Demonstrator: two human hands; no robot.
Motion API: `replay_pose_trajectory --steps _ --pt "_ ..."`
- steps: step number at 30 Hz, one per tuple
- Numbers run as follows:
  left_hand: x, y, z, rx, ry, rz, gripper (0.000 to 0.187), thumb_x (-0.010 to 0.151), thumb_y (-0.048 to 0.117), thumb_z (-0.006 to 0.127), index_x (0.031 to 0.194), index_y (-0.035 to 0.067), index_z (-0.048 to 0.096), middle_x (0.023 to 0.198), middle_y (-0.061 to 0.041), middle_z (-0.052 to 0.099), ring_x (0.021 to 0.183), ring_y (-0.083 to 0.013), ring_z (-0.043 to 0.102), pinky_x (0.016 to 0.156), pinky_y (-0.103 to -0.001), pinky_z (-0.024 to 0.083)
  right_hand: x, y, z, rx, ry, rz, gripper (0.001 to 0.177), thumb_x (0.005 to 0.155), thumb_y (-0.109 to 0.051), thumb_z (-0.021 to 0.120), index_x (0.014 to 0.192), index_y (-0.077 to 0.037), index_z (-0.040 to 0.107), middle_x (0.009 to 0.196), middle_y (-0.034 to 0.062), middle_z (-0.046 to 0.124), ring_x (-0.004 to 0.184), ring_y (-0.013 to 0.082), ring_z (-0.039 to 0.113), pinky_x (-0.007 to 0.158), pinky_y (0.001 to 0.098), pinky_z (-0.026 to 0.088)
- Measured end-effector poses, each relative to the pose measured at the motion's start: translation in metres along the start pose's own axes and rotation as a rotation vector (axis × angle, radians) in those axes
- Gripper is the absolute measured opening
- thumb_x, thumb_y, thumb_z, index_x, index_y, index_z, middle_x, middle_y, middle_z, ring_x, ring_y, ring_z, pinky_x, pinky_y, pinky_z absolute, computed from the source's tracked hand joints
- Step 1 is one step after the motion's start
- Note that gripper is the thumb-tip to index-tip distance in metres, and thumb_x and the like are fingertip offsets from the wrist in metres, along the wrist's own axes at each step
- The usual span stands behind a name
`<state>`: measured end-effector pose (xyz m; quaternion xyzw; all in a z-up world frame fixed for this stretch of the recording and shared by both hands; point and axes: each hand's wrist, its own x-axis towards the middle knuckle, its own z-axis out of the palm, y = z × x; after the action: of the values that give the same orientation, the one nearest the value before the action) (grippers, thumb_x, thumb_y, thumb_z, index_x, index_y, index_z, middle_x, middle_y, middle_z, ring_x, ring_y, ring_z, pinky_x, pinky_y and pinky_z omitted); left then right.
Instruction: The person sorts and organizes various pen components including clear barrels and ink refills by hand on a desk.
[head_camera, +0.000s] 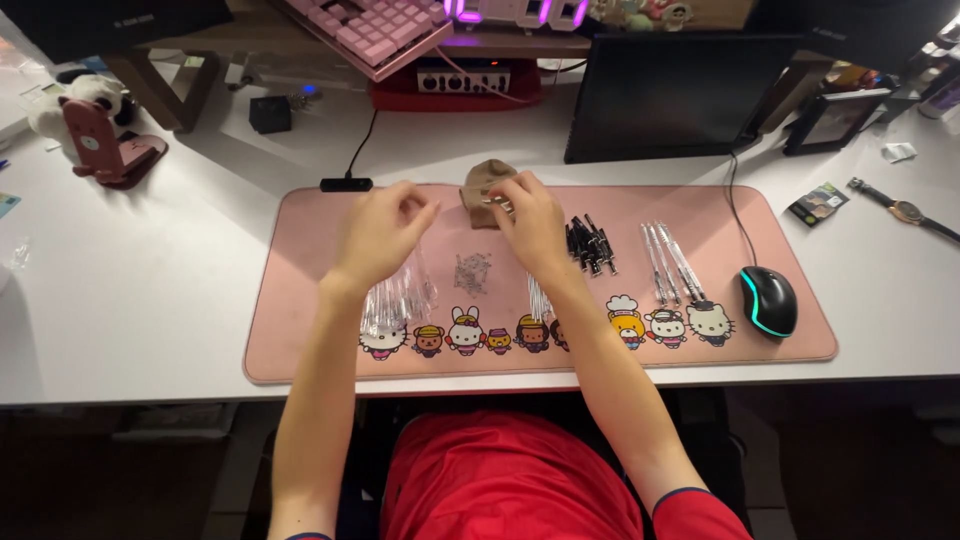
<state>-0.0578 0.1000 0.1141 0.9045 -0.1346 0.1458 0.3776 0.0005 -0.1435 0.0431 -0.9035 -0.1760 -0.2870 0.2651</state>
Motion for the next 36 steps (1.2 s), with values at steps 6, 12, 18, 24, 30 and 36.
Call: replay_pose_trajectory --steps 6,12,18,24,30,36 --pt "-0.030 -0.126 -0.006 0.697 -0.116 -0.492 0.038 0.095 0.050 0.073 0.086 0.016 0.085 0.082 -0.015 0.080 0.080 -0.0397 0.081 0.066 -0.045 0.064 -0.002 0.017 0.020 -0.051 0.034 -0.093 0.024 0.086 -0.024 0.087 0.105 -0.024 0.072 0.100 -0.0008 0.060 0.097 0.0266 0.070 0.085 0.0413 0.060" --pt "-0.052 -0.152 -0.004 0.602 -0.195 -0.580 0.043 0.087 0.047 0.073 0.091 0.006 0.085 0.084 -0.022 0.079 0.087 -0.0461 0.079 0.073 -0.055 0.064 -0.002 0.015 0.032 -0.039 0.006 -0.124 0.034 0.083 -0.022 0.090 0.114 -0.019 0.077 0.103 0.0029 0.061 0.103 0.0280 0.067 0.091 0.0422 0.058" --pt "-0.053 -0.117 -0.006 0.587 -0.217 -0.625 0.034 0.087 0.033 0.072 0.097 0.005 0.086 0.091 -0.022 0.082 0.093 -0.0459 0.080 0.074 -0.054 0.066 -0.001 0.015 0.041 -0.037 -0.075 -0.074 0.030 0.085 -0.020 0.088 0.112 -0.016 0.077 0.105 0.0040 0.063 0.105 0.0290 0.068 0.094 0.0433 0.058" --pt "-0.051 -0.126 0.003 0.621 -0.176 -0.623 0.029 0.083 0.027 0.076 0.097 0.004 0.086 0.087 -0.022 0.081 0.089 -0.0462 0.080 0.070 -0.055 0.066 -0.001 0.029 0.056 -0.054 -0.081 -0.044 0.025 0.084 -0.012 0.086 0.106 -0.014 0.076 0.102 0.0028 0.063 0.101 0.0276 0.071 0.094 0.0431 0.059" --pt "-0.063 -0.092 -0.011 0.516 -0.080 -0.489 0.029 0.086 0.023 0.074 0.089 -0.003 0.084 0.075 -0.027 0.076 0.079 -0.0491 0.078 0.059 -0.053 0.064 0.004 0.011 0.030 0.043 -0.060 0.066 0.015 0.090 -0.012 0.081 0.103 -0.015 0.073 0.100 0.0056 0.068 0.097 0.0317 0.075 0.088 0.0443 0.063" --pt "-0.027 -0.110 -0.022 0.415 -0.001 -0.329 0.038 0.100 0.020 0.056 0.082 -0.008 0.075 0.079 -0.031 0.075 0.082 -0.0476 0.078 0.071 -0.055 0.060 0.009 0.021 0.021 0.339 0.143 0.207 0.014 0.095 -0.012 0.080 0.108 -0.013 0.075 0.097 0.0046 0.070 0.093 0.0244 0.078 0.079 0.0313 0.065"
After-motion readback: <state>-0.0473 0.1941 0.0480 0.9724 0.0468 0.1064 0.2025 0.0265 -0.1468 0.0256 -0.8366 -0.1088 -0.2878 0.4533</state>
